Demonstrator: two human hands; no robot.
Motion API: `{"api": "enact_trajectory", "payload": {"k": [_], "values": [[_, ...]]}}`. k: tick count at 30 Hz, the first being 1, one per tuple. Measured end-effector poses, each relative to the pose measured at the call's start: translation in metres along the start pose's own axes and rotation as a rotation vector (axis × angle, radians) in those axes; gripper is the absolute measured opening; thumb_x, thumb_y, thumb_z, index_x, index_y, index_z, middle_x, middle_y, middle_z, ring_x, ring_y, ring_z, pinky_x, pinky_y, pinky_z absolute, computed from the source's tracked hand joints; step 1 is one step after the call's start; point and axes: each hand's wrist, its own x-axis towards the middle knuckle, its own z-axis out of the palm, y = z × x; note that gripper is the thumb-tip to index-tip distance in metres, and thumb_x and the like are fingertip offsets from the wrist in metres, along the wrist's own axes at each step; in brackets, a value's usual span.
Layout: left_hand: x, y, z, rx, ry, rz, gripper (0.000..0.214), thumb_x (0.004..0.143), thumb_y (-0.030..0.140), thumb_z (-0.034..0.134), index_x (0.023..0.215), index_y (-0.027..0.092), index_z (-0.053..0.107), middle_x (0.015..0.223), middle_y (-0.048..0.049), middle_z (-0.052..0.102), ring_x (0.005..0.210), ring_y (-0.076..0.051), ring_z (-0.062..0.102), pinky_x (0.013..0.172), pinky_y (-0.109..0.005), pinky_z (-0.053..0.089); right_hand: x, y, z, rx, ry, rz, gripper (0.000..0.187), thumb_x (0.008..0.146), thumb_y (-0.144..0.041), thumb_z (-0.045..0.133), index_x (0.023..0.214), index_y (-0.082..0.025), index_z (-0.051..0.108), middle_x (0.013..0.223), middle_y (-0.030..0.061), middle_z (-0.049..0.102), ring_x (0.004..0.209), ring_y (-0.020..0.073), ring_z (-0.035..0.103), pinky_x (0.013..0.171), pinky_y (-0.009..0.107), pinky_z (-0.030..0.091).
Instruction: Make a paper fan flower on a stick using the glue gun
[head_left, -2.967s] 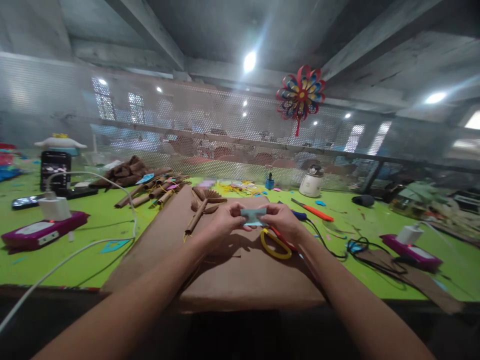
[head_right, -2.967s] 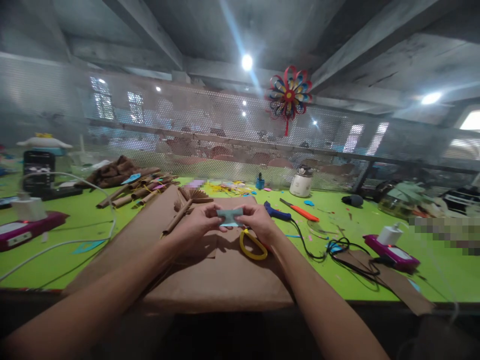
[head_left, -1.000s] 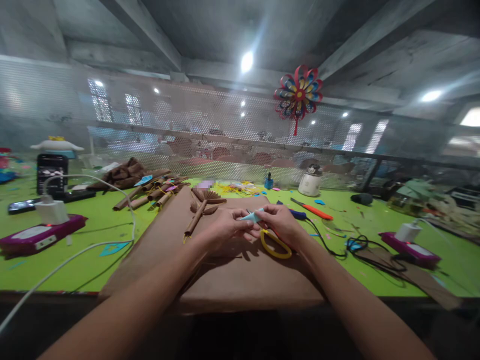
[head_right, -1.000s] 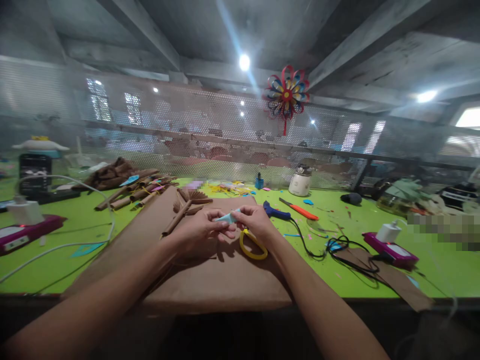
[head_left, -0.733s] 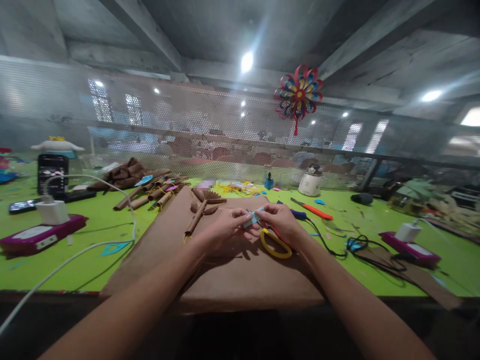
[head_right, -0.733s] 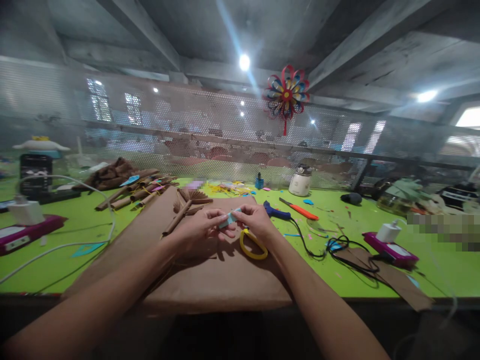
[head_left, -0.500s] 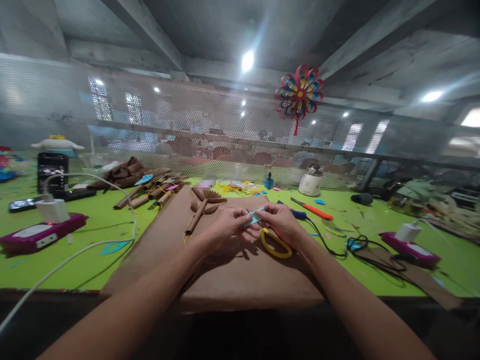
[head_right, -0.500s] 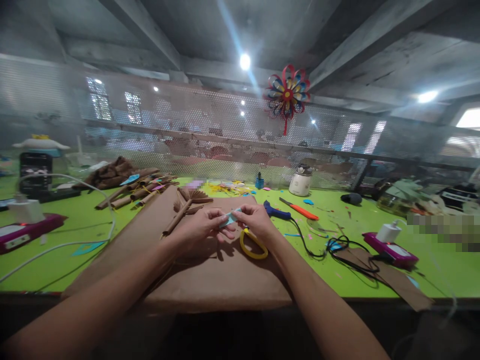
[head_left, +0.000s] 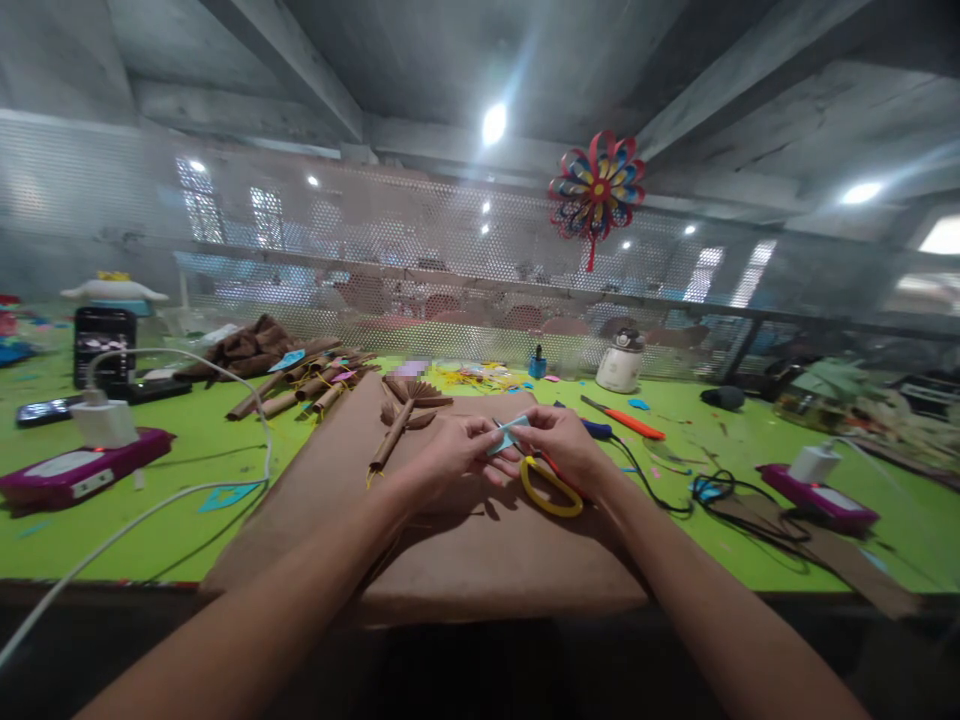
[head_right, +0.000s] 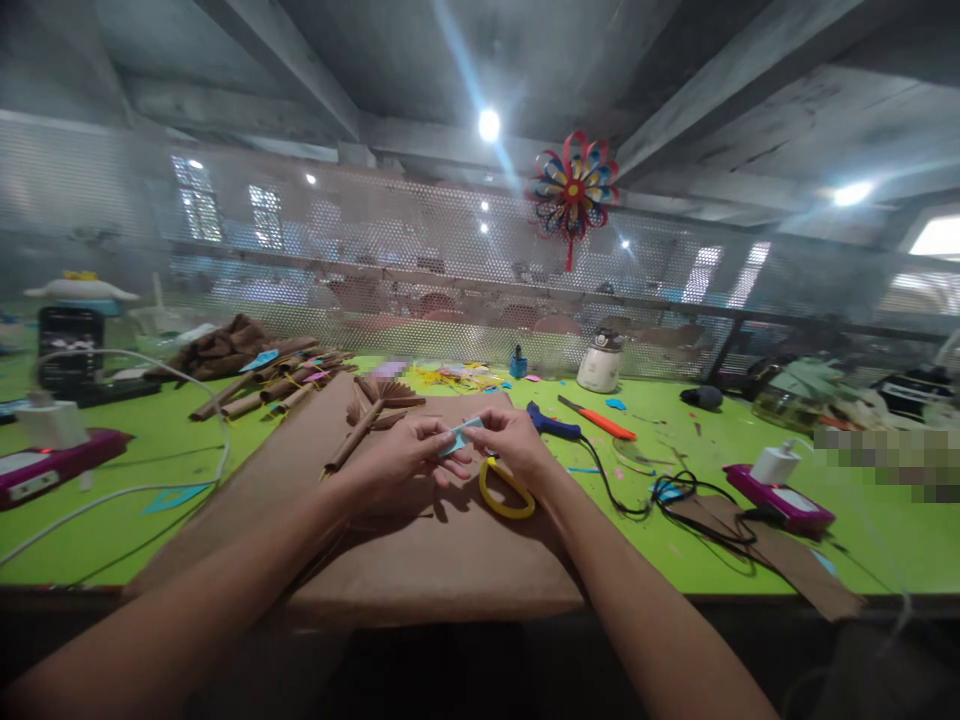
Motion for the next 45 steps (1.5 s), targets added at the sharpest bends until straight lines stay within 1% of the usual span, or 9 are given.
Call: {"api": "enact_trajectory", "payload": {"k": [4,9,14,22,25,28,33,39,45], "values": [[0.0,-0.001,-0.001,-0.001,0.0,0.019,0.023,0.08,0.036,0.062,0.082,0.015,0.055,0.088,-0.0114,0.068,0.075,-0.019,0.067,0.062,-0.028,0.051,0.0,-0.002,-0.002,0.099,-0.02,0.034,0.034,0.063,-0.046,0.074,0.073,-0.016,0.064,0.065,-0.0017,0.056,0.056,0.0093,0.047,0.057,0.025,0.038],[0.001,-0.003,-0.003,0.017,-0.001,0.039,0.021,0.08,0.035,0.061,0.081,0.015,0.056,0.089,-0.0115,0.068,0.073,-0.019,0.067,0.063,-0.03,0.051,0.001,-0.004,-0.002,0.089,-0.027,0.065,0.044,0.07,-0.058,0.064,0.062,-0.016,0.058,0.059,-0.0003,0.052,0.054,0.0112,0.048,0.05,0.024,0.035],[0.002,-0.003,-0.003,-0.002,-0.005,0.016,0.023,0.08,0.037,0.062,0.082,0.015,0.056,0.087,-0.0114,0.068,0.073,-0.018,0.066,0.064,-0.03,0.051,0.0,-0.001,0.003,-0.059,-0.019,0.025,0.038,0.066,-0.051,0.07,0.06,-0.015,0.061,0.053,-0.0016,0.052,0.049,0.0088,0.043,0.049,0.024,0.032],[0.001,-0.003,-0.003,0.012,0.002,0.007,0.031,0.076,0.043,0.064,0.082,0.014,0.056,0.082,-0.0115,0.068,0.069,-0.018,0.065,0.062,-0.03,0.05,0.001,0.003,0.002,-0.099,0.019,-0.017,0.032,0.063,-0.046,0.072,0.063,-0.015,0.064,0.053,-0.0023,0.055,0.049,0.0086,0.043,0.05,0.024,0.035],[0.002,-0.002,-0.005,0.09,0.016,0.036,0.03,0.076,0.042,0.063,0.081,0.013,0.06,0.081,-0.0116,0.066,0.072,-0.017,0.063,0.064,-0.029,0.048,0.003,0.006,0.001,-0.178,0.014,-0.055,0.031,0.067,-0.045,0.07,0.061,-0.015,0.063,0.052,-0.0022,0.053,0.049,0.0088,0.043,0.05,0.024,0.034],[0.003,-0.002,-0.007,0.254,0.084,0.123,0.026,0.077,0.039,0.06,0.076,0.013,0.064,0.076,-0.0088,0.064,0.068,-0.015,0.058,0.062,-0.026,0.042,0.003,0.007,0.001,-0.226,0.008,-0.074,0.03,0.069,-0.044,0.068,0.061,-0.016,0.063,0.052,-0.002,0.054,0.049,0.0093,0.044,0.05,0.024,0.034],[0.009,-0.006,-0.013,0.444,0.165,0.221,0.023,0.075,0.037,0.06,0.067,0.016,0.064,0.065,-0.0028,0.057,0.06,-0.013,0.046,0.055,-0.024,0.032,0.005,0.01,0.001,-0.219,0.011,-0.046,0.031,0.068,-0.046,0.068,0.064,-0.016,0.065,0.052,-0.0019,0.054,0.048,0.0097,0.045,0.049,0.025,0.035],[0.013,-0.012,-0.017,0.441,0.156,0.231,0.023,0.076,0.037,0.059,0.067,0.016,0.064,0.062,-0.0018,0.054,0.058,-0.013,0.043,0.054,-0.024,0.03,0.004,0.009,0.007,-0.14,-0.002,-0.046,0.028,0.063,-0.043,0.072,0.07,-0.016,0.066,0.059,-0.0012,0.058,0.052,0.0106,0.048,0.053,0.025,0.038],[0.005,-0.003,-0.012,0.464,0.141,0.195,0.023,0.074,0.036,0.058,0.063,0.016,0.062,0.062,-0.0012,0.053,0.058,-0.013,0.043,0.056,-0.025,0.031,0.0,0.001,0.011,-0.1,0.045,-0.024,0.024,0.062,-0.038,0.072,0.065,-0.015,0.065,0.054,-0.0017,0.056,0.05,0.0102,0.047,0.053,0.026,0.039]]}}
